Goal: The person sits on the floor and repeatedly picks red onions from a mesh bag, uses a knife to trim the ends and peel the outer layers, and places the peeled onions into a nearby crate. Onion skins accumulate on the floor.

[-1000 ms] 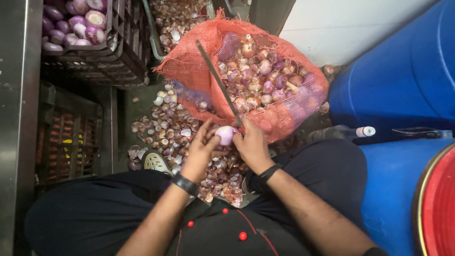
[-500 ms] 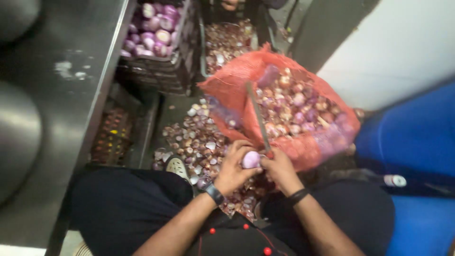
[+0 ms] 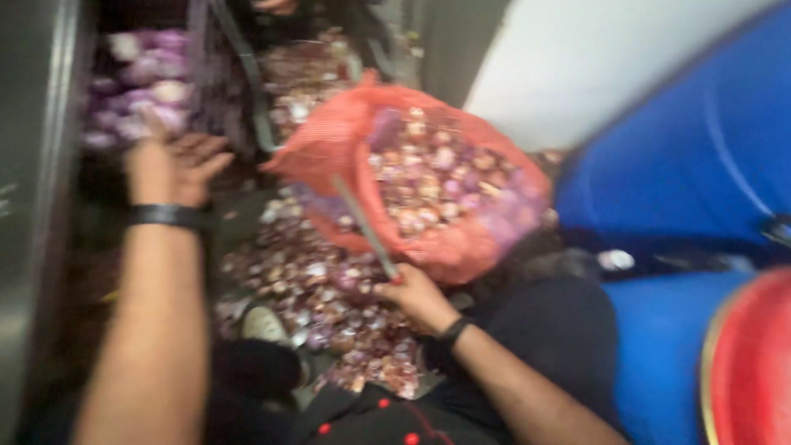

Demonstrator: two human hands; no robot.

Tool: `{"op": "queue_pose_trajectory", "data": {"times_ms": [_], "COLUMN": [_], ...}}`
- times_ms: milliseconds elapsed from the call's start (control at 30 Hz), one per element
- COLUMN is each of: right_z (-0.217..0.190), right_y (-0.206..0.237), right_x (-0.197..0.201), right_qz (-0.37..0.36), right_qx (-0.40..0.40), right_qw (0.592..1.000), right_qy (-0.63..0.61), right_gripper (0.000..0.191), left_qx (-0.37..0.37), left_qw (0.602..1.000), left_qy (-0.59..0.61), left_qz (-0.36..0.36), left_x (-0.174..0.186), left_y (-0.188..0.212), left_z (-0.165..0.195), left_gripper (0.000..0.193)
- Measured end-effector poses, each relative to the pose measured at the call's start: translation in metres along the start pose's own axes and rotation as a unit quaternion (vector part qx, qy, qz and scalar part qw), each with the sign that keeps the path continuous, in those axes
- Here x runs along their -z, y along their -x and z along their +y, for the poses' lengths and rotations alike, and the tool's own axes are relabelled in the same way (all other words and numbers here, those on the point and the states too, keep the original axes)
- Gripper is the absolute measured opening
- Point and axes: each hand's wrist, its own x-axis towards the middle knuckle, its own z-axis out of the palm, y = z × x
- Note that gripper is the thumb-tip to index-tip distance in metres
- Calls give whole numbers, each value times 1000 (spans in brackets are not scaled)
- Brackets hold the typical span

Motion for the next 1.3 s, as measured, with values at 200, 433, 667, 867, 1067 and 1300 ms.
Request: {"op": "queue_pose_trajectory", "data": {"times_ms": [200,433,667,867,1067,1300], "right_z": [21,26,30,9,-56,-92], "right_y": [-13,-14,-22,-26,17,68], "right_x": [3,2,3,9,-4,-31], "right_qz": [54,-11,23,47,52,15], "right_qx": [-65,-118,-119,-69,169,261], "right_qw": [989,953,966,989,956,850], "right_qy": [120,279,226,119,234,458], "right_gripper": [38,34,33,35,32,20], "left_qx": [-416,-431,-277,-21,188,100], "left_qw": [741,399,785,995,973,977], "left_qy": [-504,-746,-469,21,75,125], "left_qz": [-151,-315,-296,-100,107,142], "left_x": [-106,-208,-191,-62,23,33], "left_y": [2,10,35,117,168,142], "left_z": [-110,-301,-246,-176,-186,-203], "left_gripper": [20,45,50,42,45,46]}}
